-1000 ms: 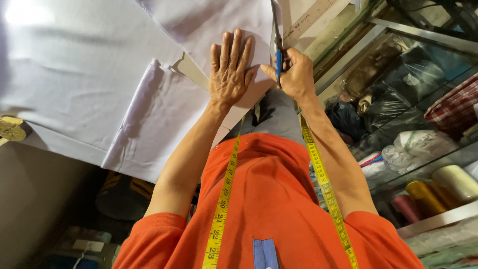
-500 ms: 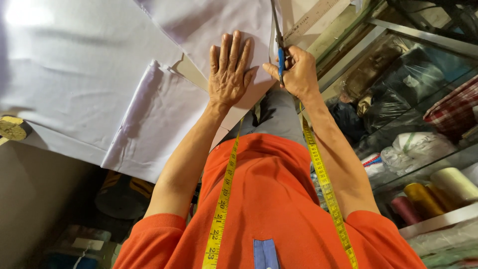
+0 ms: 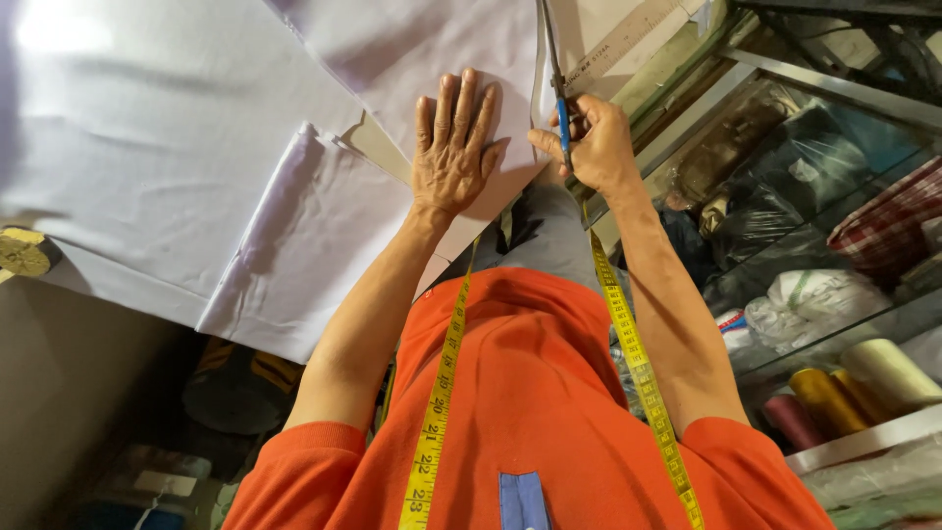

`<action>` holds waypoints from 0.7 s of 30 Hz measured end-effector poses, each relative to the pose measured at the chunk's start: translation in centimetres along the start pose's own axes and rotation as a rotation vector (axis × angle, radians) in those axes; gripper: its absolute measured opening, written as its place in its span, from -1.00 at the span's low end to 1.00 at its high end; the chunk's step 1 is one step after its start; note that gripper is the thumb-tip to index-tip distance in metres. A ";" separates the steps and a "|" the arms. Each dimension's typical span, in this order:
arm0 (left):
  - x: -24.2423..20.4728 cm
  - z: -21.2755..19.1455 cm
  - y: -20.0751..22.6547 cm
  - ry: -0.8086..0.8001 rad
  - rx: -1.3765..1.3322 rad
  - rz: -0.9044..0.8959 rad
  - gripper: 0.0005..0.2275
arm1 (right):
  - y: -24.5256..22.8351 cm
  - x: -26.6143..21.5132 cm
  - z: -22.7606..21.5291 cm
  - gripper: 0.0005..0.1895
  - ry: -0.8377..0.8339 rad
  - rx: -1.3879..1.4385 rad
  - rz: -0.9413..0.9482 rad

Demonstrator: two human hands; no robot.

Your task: The person uses shears to cut a piece of white fabric laid out on a table, following a yellow paper pattern. They trim the edges of the fabric, adjust the pattern, and continue cutting along the marked lines.

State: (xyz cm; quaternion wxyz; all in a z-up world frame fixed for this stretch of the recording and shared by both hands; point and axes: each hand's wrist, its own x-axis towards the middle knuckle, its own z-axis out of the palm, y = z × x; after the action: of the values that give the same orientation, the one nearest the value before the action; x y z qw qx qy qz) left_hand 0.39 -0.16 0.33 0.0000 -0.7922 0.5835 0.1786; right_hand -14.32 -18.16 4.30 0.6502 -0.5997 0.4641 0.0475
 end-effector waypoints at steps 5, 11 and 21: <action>-0.1 0.2 0.0 0.010 -0.026 0.000 -0.46 | 0.5 -0.2 -1.0 -0.76 0.016 -0.069 -0.085; -0.2 -0.6 -0.1 0.044 -0.057 -0.008 -0.43 | -2.7 0.2 -5.3 -0.50 0.251 -0.467 -0.162; -6.2 -3.3 -0.2 0.277 -0.184 -0.013 -0.52 | -3.7 9.0 -9.8 0.21 0.587 -1.004 -0.693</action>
State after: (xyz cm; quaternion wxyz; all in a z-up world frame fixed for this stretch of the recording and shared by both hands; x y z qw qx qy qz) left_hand -0.07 4.91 5.08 -0.1519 -0.8098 0.5537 0.1202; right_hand -12.34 -31.69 2.55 0.1174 -0.9313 0.3239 -0.1188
